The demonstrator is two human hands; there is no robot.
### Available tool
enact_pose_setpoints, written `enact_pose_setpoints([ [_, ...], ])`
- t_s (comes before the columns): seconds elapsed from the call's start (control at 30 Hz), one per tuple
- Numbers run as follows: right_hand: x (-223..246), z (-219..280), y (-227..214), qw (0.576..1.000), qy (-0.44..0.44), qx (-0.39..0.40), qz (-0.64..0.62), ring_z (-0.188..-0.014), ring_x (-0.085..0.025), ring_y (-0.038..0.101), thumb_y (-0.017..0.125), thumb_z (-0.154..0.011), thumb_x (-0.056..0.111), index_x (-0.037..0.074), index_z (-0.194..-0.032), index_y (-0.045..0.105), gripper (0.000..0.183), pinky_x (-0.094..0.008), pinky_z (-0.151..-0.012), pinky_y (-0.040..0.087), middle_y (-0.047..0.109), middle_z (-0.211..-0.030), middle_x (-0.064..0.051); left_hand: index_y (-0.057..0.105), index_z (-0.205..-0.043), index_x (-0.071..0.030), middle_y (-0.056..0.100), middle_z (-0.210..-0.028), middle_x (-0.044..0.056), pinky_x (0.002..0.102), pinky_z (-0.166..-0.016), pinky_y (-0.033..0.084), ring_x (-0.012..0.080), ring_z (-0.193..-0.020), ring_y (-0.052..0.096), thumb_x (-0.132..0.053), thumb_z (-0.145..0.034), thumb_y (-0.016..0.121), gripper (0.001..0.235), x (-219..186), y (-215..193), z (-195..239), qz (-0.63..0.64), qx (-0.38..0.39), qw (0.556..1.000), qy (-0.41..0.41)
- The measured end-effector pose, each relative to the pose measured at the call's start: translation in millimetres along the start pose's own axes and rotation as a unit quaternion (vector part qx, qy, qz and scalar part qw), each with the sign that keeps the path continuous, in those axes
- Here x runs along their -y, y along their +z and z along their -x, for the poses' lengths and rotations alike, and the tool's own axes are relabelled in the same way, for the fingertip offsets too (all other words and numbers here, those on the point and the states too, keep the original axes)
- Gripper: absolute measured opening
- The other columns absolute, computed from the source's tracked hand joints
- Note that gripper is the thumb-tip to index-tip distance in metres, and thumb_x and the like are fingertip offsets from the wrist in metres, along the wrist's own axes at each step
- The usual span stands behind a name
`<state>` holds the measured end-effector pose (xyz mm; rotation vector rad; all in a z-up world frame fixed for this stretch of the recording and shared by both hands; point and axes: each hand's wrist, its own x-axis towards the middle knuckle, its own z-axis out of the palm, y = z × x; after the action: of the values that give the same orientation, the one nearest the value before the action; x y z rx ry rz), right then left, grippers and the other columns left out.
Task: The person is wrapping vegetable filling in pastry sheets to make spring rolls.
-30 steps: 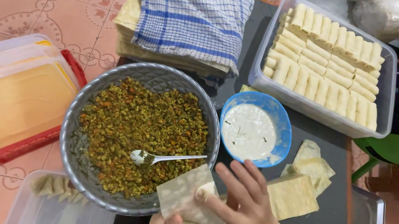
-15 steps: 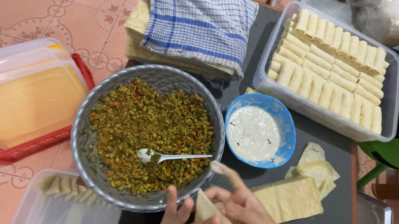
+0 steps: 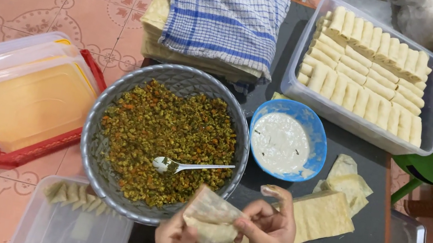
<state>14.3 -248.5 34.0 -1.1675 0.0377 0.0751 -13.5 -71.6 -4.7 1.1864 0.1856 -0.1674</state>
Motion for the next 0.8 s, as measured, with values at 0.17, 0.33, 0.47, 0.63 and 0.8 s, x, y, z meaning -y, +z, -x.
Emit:
enact_pose_setpoints([
  [0.17,3.4,-1.3,0.8,0.996,-0.069,0.050,0.034,-0.091,-0.022,0.067,0.071,-0.087,-0.011,0.012,-0.144,0.045,0.067,-0.037,-0.078,0.057,0.065,-0.102,-0.016,0.023,-0.156,0.003,0.053,-0.146,0.030,0.049,-0.112,0.048,0.0362,-0.132,0.061,0.002,-0.087,0.071,0.084,-10.1,25.0,-4.7,0.280,0.006,0.958,0.064],
  [0.33,50.0,-36.4,14.5,0.809,-0.323,0.157,0.466,-0.126,-0.033,0.055,0.069,-0.082,-0.006,0.017,-0.129,0.061,0.053,-0.048,-0.105,0.048,0.056,-0.136,-0.018,0.035,-0.152,0.008,0.056,-0.146,0.026,0.047,-0.114,0.047,0.0334,-0.133,0.060,0.006,-0.088,0.069,0.072,-5.3,-0.7,0.3,0.229,0.083,0.970,-0.020],
  [0.47,49.1,-35.8,15.1,0.623,-0.421,0.140,0.644,-0.137,-0.041,0.044,0.070,-0.080,-0.001,0.022,-0.122,0.071,0.048,-0.057,-0.112,0.041,0.049,-0.149,-0.015,0.039,-0.150,0.011,0.058,-0.140,0.027,0.048,-0.109,0.049,0.0348,-0.128,0.060,0.009,-0.088,0.069,0.069,13.4,-6.4,-2.0,0.251,0.068,0.965,-0.030],
  [0.63,31.0,-5.9,-9.9,0.634,-0.422,0.138,0.633,-0.136,-0.041,0.046,0.066,-0.081,-0.002,0.021,-0.120,0.073,0.046,-0.056,-0.113,0.042,0.054,-0.146,-0.012,0.038,-0.148,0.008,0.063,-0.136,0.028,0.048,-0.107,0.051,0.0362,-0.125,0.065,0.002,-0.089,0.069,0.067,-16.1,0.7,-6.7,0.271,0.061,0.960,-0.029],
  [0.8,34.5,0.4,-18.6,0.808,-0.344,0.113,0.465,-0.127,-0.037,0.062,0.062,-0.082,-0.005,0.015,-0.111,0.072,0.036,-0.050,-0.109,0.049,0.068,-0.130,-0.016,0.040,-0.145,0.009,0.067,-0.129,0.028,0.050,-0.107,0.054,0.0397,-0.120,0.069,0.003,-0.091,0.065,0.060,-16.2,-4.0,-6.5,0.259,0.073,0.962,-0.049],
])
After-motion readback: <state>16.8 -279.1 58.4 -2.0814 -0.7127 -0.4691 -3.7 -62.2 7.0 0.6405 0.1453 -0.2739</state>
